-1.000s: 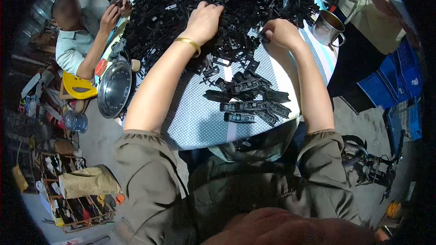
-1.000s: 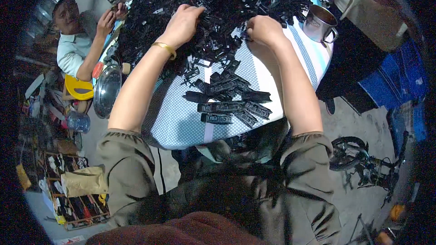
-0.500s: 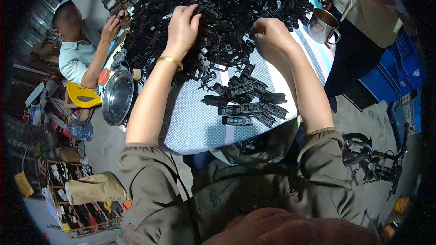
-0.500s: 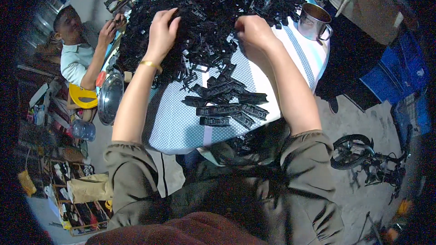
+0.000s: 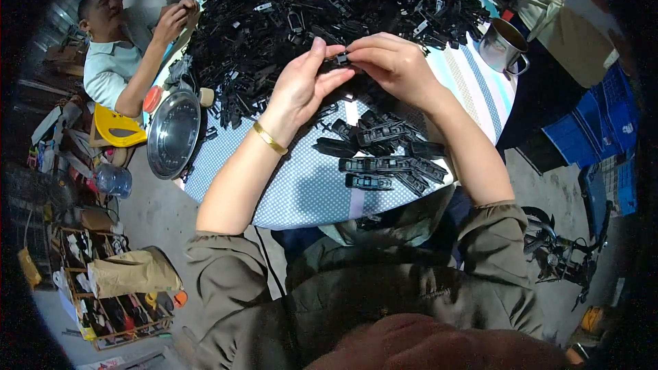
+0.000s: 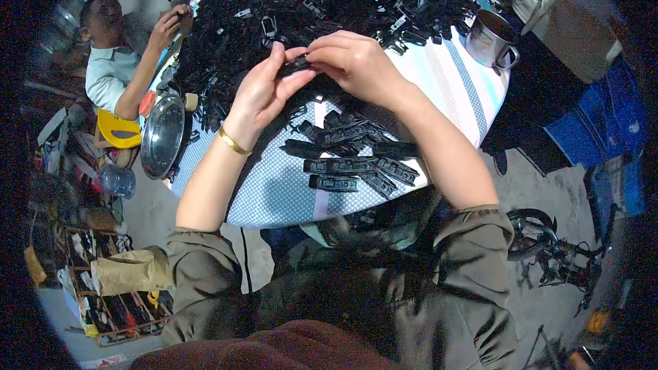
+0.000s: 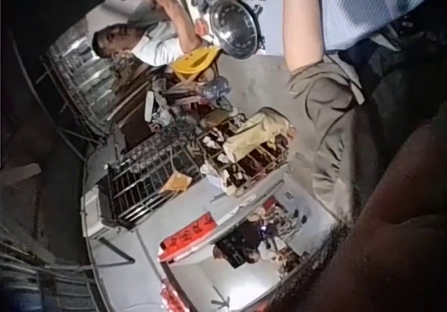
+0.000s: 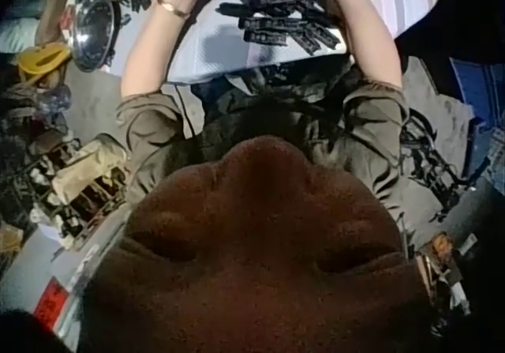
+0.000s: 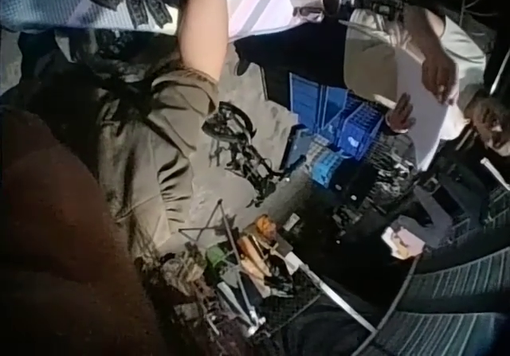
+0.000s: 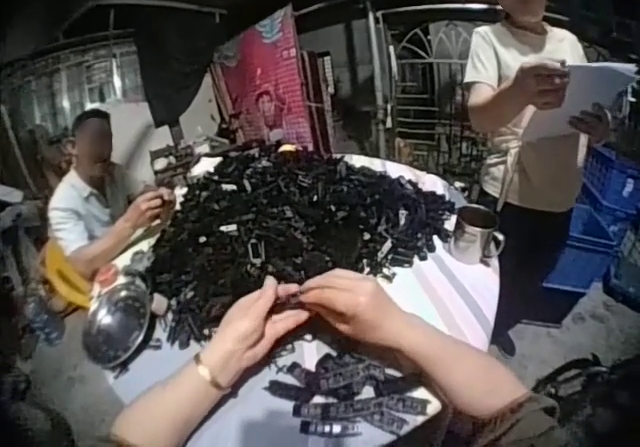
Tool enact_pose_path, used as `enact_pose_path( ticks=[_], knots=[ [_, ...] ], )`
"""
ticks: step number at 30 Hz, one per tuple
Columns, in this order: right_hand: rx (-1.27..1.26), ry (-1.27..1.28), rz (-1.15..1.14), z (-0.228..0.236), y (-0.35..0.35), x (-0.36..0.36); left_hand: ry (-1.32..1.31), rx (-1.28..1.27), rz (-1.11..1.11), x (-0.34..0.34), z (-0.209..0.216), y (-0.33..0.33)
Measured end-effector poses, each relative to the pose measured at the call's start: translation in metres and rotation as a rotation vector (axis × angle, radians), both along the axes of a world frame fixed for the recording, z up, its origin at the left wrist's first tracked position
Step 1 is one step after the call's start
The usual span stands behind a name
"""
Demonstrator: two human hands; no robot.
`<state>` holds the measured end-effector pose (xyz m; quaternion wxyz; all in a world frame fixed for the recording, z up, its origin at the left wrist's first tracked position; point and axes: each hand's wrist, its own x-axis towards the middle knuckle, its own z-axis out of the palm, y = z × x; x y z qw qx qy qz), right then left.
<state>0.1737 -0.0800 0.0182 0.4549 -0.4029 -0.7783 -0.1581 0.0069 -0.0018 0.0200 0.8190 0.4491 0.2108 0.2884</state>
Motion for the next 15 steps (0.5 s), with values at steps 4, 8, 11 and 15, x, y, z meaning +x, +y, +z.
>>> enact_pose_path(
  ticks=[4,8,11,15],
  knots=[
    [-0.009,-0.016,-0.015,-0.002,0.001,0.002,-0.041,0.068,-0.044,-0.006,-0.004,0.001],
    [-0.014,-0.04,0.0,-0.001,0.0,-0.003,-0.111,-0.02,-0.099,-0.012,-0.01,0.006],
    [0.013,-0.102,-0.05,-0.004,-0.001,-0.006,0.023,0.117,-0.018,-0.01,-0.01,-0.001],
    [0.033,-0.15,-0.085,-0.006,-0.004,-0.017,-0.007,0.105,-0.031,-0.006,-0.011,-0.008]
  ],
)
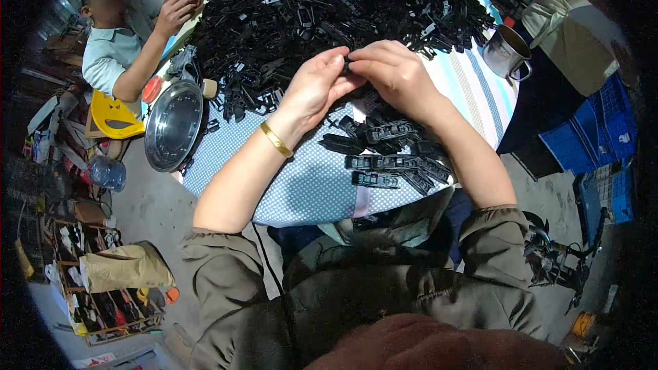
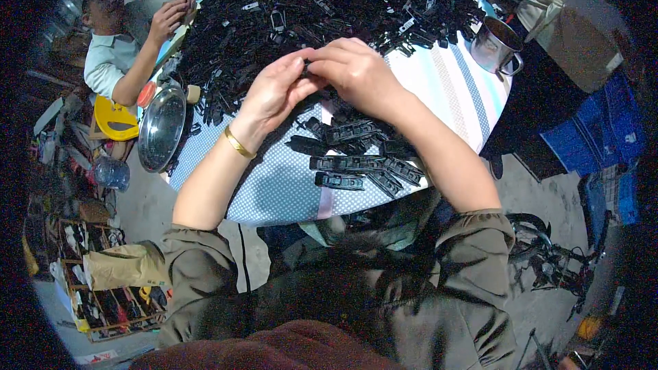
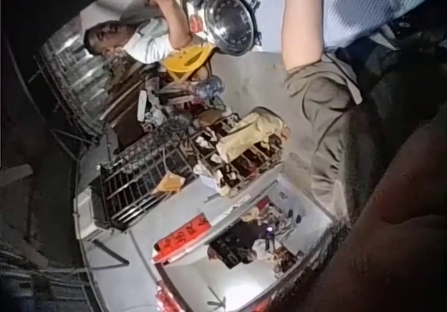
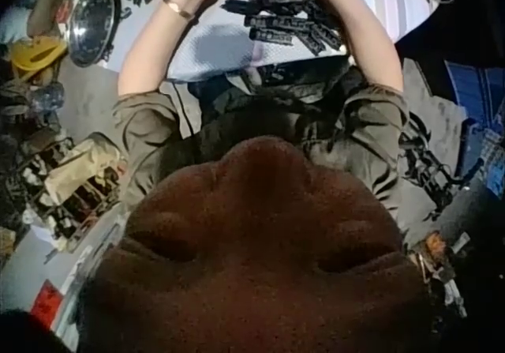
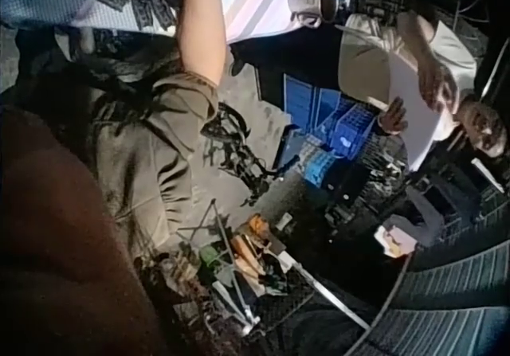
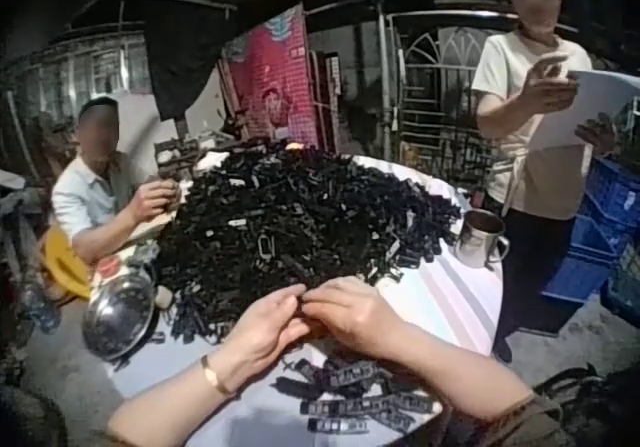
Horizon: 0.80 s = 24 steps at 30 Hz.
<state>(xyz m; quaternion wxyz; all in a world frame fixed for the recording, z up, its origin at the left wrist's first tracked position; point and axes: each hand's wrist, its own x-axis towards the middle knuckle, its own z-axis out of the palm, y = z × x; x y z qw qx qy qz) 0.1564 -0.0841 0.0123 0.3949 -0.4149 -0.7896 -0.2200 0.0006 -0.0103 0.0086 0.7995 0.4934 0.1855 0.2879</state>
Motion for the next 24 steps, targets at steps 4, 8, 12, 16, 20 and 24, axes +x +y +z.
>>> enact_pose_path(
  ticks=[4,8,12,16,20,24],
  knots=[
    [0.027,-0.036,-0.05,0.0,-0.001,-0.005,-0.038,0.005,-0.028,0.0,-0.003,0.001],
    [0.094,-0.047,-0.049,0.007,-0.001,-0.002,-0.11,0.012,-0.094,-0.004,0.001,0.006],
    [-0.14,0.254,0.189,0.005,0.004,0.013,-0.109,0.049,-0.099,-0.003,0.009,0.002],
    [-0.154,0.541,-0.394,-0.009,0.02,0.069,0.014,0.068,0.011,-0.005,0.008,0.002],
    [-0.166,0.174,-0.914,-0.04,0.025,0.134,0.124,0.134,-0.016,-0.003,0.01,-0.001],
    [-0.341,0.054,-0.987,-0.037,0.024,0.14,0.163,0.111,-0.022,-0.005,0.01,0.001]
  ],
)
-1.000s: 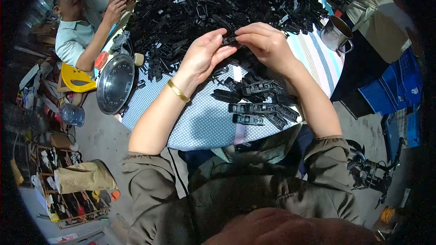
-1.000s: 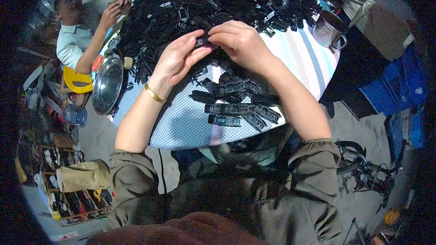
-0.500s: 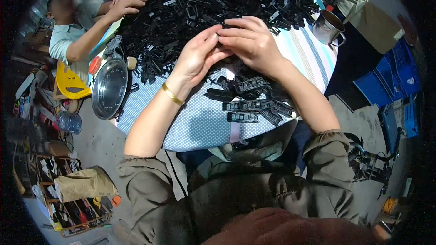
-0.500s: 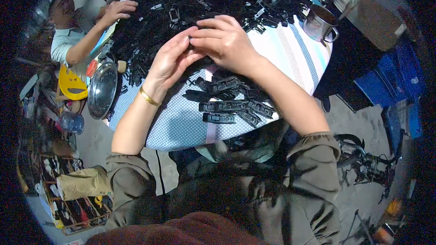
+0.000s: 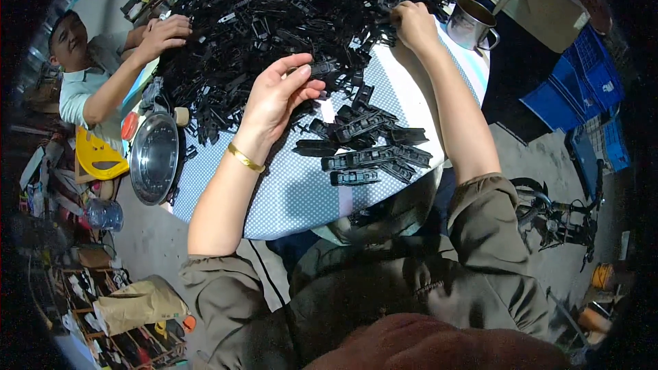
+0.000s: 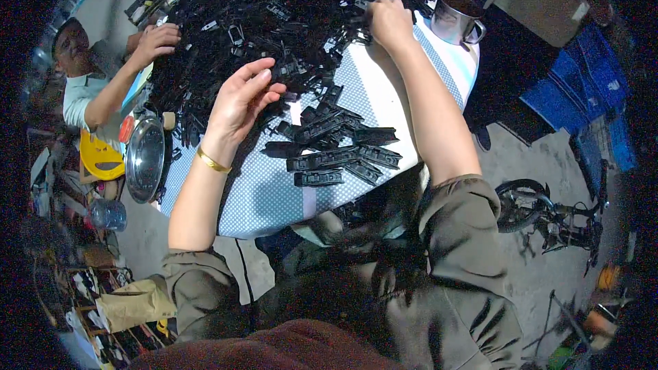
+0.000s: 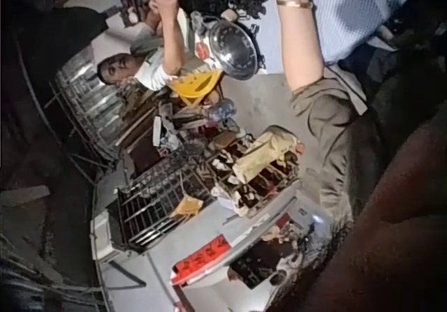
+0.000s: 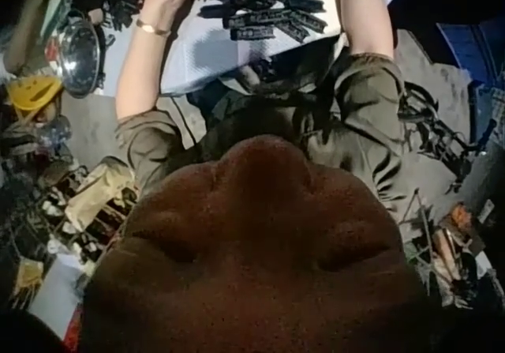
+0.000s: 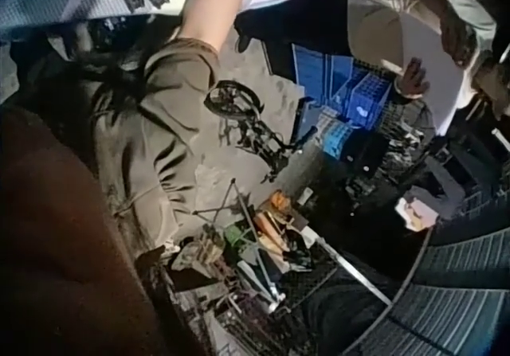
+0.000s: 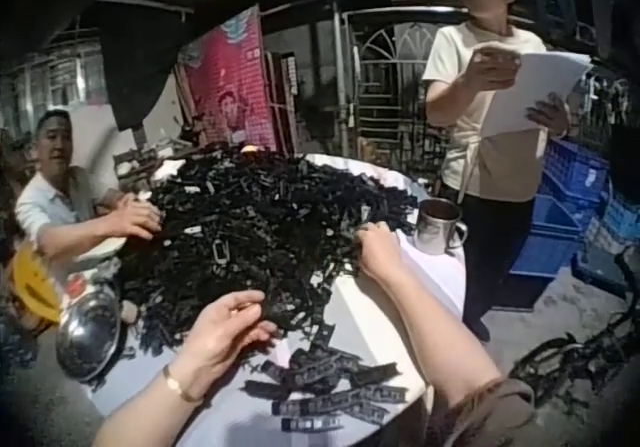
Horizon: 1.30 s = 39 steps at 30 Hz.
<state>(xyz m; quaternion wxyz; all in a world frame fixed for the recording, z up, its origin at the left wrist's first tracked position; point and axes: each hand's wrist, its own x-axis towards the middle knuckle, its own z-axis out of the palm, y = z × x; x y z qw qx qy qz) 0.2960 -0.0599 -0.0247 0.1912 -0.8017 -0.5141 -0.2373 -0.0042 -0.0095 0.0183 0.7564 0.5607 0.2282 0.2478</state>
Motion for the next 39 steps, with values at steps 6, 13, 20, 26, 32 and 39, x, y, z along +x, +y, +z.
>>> enact_pose_path(
  ticks=[6,13,20,26,32,39],
  knots=[
    [-0.037,0.046,0.042,0.003,-0.004,-0.006,-0.021,-0.09,0.031,0.0,0.0,-0.001],
    [0.354,0.348,0.145,0.006,-0.001,-0.007,-0.039,-0.11,0.041,-0.001,-0.001,-0.001],
    [0.368,0.982,0.606,0.005,0.012,-0.039,-0.018,-0.139,0.013,0.001,-0.002,-0.002],
    [0.323,1.134,0.726,0.014,0.007,-0.079,-0.011,-0.184,0.011,0.002,-0.004,0.001],
    [0.384,1.002,0.762,0.02,-0.004,-0.123,-0.078,-0.143,-0.046,0.004,-0.008,0.0],
    [0.294,0.862,0.982,0.025,-0.009,-0.134,-0.16,-0.042,-0.023,0.006,-0.013,0.004]
  ],
)
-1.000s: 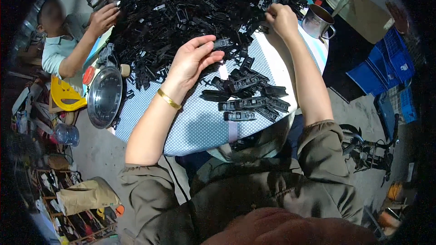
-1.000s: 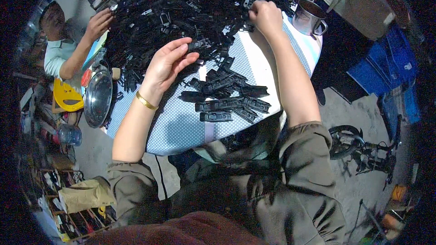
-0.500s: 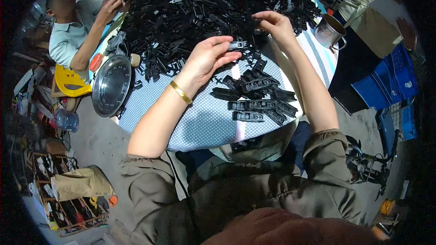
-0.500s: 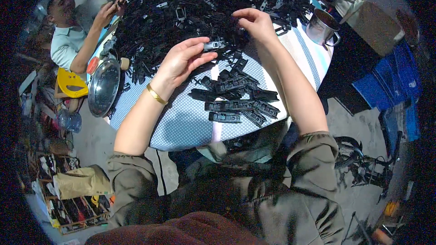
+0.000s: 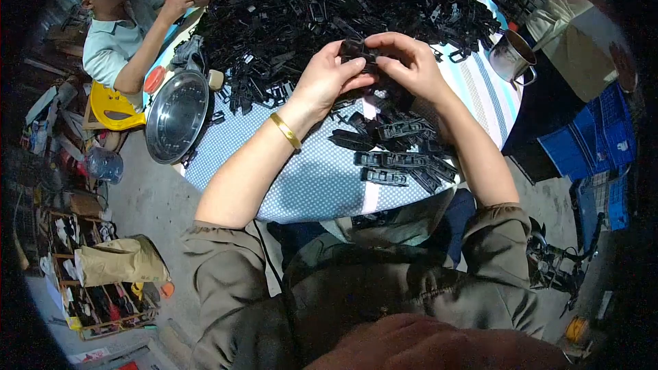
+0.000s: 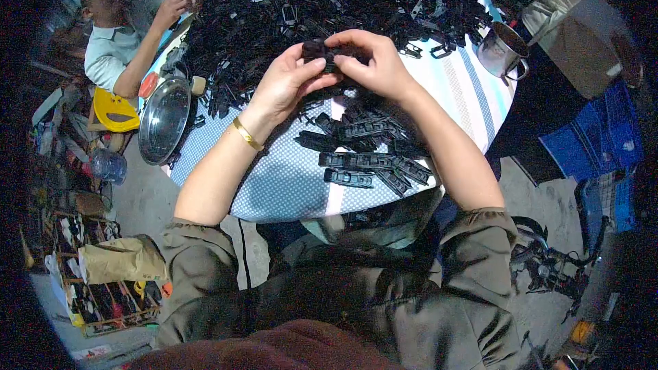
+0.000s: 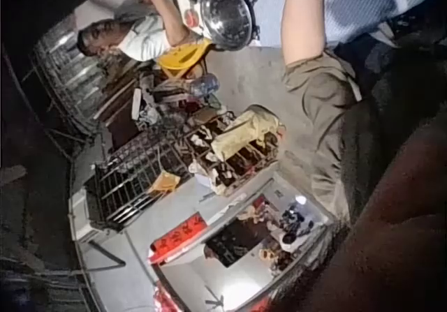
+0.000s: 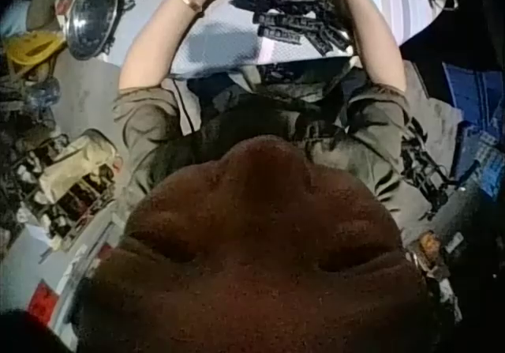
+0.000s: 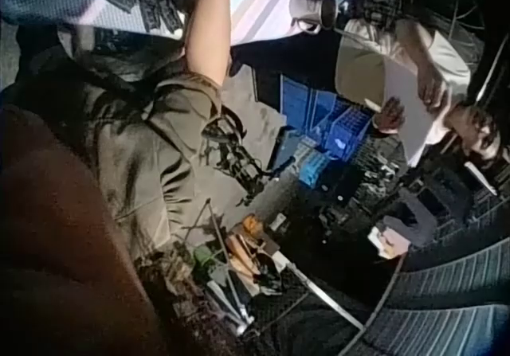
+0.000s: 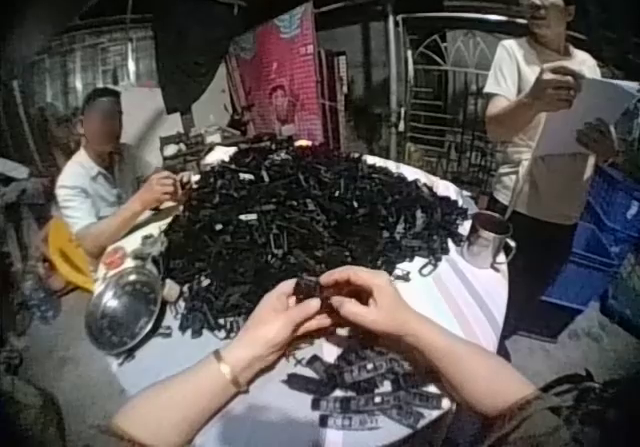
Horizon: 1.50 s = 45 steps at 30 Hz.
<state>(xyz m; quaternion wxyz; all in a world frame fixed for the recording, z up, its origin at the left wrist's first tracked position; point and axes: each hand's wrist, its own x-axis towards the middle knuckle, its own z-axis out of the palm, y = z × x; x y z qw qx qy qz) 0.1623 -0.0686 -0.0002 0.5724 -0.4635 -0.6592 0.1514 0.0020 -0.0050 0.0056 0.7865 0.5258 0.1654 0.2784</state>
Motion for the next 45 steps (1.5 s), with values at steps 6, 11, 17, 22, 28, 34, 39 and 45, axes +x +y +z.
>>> enact_pose_path(
  ticks=[6,11,17,22,28,34,39,45],
  knots=[
    [-0.099,-0.14,-0.085,0.01,-0.007,0.003,0.26,0.621,0.222,0.002,-0.009,-0.002],
    [0.128,-0.561,-0.208,0.023,-0.017,0.0,0.192,0.282,0.03,0.0,0.0,-0.003],
    [-0.136,-0.254,-0.026,0.015,-0.011,0.01,0.241,0.327,0.03,0.0,0.002,-0.004],
    [0.013,-0.41,-0.109,0.018,-0.013,0.01,0.193,0.214,-0.031,-0.005,0.008,-0.004],
    [0.245,-0.597,-0.39,0.017,-0.011,0.011,0.169,0.186,-0.003,-0.004,0.004,0.0],
    [0.212,-0.603,-0.409,0.015,-0.014,0.017,0.11,0.176,0.213,0.002,0.002,-0.001],
    [0.035,-0.521,-0.175,0.018,-0.018,-0.004,0.154,0.267,0.164,0.0,-0.003,-0.003],
    [-0.048,-0.039,-0.096,0.007,-0.011,-0.01,0.153,0.207,0.139,-0.001,0.0,-0.002]
  ],
)
